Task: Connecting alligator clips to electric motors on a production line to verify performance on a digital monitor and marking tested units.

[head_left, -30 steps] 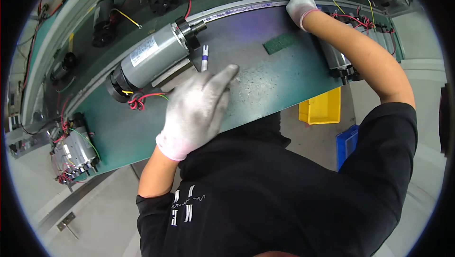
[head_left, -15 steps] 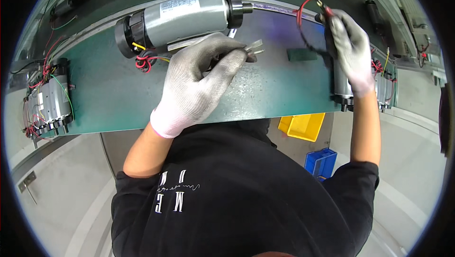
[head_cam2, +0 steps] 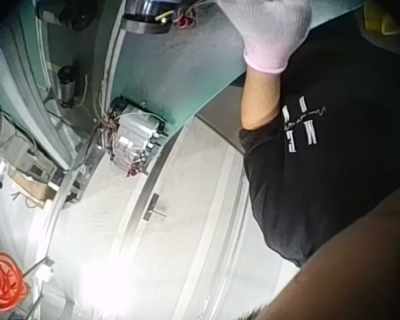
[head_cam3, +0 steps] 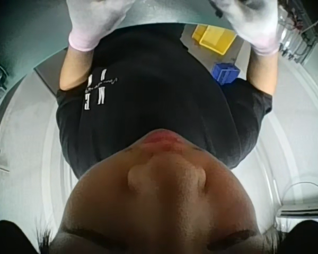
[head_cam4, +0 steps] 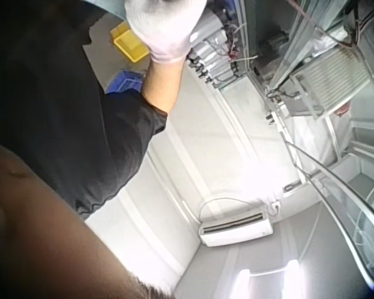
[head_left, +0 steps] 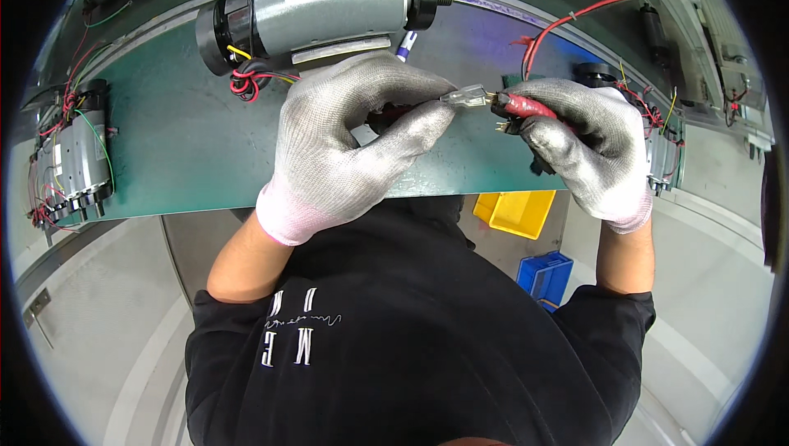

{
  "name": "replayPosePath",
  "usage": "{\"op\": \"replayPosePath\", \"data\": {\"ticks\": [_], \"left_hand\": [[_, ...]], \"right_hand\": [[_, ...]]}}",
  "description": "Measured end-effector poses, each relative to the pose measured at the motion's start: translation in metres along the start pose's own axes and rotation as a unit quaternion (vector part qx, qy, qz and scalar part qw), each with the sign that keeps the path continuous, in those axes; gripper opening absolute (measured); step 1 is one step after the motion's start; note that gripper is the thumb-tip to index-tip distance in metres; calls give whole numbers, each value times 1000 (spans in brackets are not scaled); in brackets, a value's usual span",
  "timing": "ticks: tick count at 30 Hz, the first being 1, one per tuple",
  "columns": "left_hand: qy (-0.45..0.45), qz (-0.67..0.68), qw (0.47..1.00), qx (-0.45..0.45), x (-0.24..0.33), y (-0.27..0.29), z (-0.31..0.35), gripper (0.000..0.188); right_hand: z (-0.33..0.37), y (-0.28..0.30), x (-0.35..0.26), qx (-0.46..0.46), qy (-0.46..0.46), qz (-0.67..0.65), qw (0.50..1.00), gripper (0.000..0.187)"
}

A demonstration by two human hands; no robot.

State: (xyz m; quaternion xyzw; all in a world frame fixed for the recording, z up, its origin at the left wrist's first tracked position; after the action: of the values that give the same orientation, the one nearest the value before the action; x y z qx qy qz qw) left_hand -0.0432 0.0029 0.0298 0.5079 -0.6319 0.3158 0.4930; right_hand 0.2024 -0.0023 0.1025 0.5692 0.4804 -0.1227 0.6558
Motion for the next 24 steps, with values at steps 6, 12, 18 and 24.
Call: {"op": "replayPosePath", "data": {"ticks": [6,12,18,24], "left_hand": [[-65,-43,997,23,-4,-4,0,16],[-84,-73,993,28,-6,-7,1,16],[-145,-129,981,8,-7,-10,-1,17],[9,-38,997,-62,5,6,-8,21]], "right_hand": [[2,5,-6,-34,-62,-11,997,27],[2,6,-7,-49,-13,20,999,27],[4,3,1,-46,22,68,996,31],[12,-8,5,-65,96,134,984,38]]}}
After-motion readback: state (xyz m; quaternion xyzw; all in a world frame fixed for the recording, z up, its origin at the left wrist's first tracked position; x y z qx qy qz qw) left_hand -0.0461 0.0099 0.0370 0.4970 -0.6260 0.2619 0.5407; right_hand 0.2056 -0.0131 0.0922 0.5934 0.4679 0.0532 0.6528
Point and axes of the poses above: each hand's wrist, its own z-axis away from the middle knuckle, its own y-axis out of the back of the hand, x = y × z, the point moved 2 cm from there along -z, towards the middle knuckle, and after that the axes turned 1 degree about x, right-handed, at the moved point
